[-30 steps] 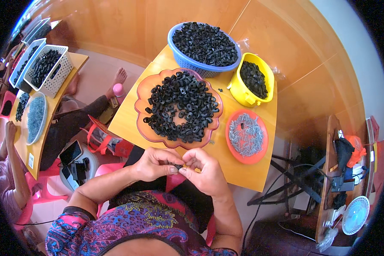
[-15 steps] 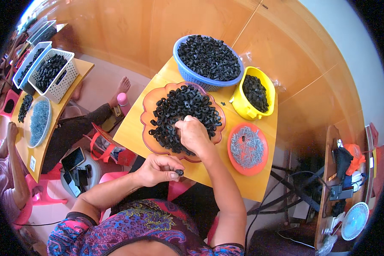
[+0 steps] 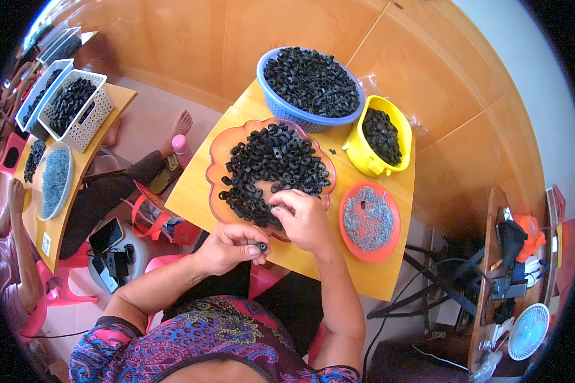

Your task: The person assembles small components by picking black plastic pieces and inserting metal pins into them by hand.

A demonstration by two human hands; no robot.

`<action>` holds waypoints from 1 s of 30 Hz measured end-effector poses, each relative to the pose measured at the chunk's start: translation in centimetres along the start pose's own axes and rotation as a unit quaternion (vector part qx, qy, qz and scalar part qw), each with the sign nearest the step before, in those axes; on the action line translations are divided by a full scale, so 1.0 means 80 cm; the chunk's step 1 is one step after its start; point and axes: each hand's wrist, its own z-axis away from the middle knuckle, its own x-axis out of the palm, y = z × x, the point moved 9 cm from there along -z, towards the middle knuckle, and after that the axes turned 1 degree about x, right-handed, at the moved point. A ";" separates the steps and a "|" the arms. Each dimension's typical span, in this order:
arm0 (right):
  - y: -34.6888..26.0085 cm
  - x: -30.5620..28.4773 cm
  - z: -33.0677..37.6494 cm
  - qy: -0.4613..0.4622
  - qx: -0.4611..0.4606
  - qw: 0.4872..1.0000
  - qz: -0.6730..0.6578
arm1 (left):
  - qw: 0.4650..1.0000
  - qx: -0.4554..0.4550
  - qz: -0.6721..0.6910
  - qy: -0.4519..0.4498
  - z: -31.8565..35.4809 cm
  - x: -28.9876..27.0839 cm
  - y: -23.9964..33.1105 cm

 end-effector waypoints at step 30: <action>0.013 0.031 0.101 -0.031 0.097 0.968 -0.227 | 0.935 0.105 -0.337 -0.015 0.005 0.028 0.032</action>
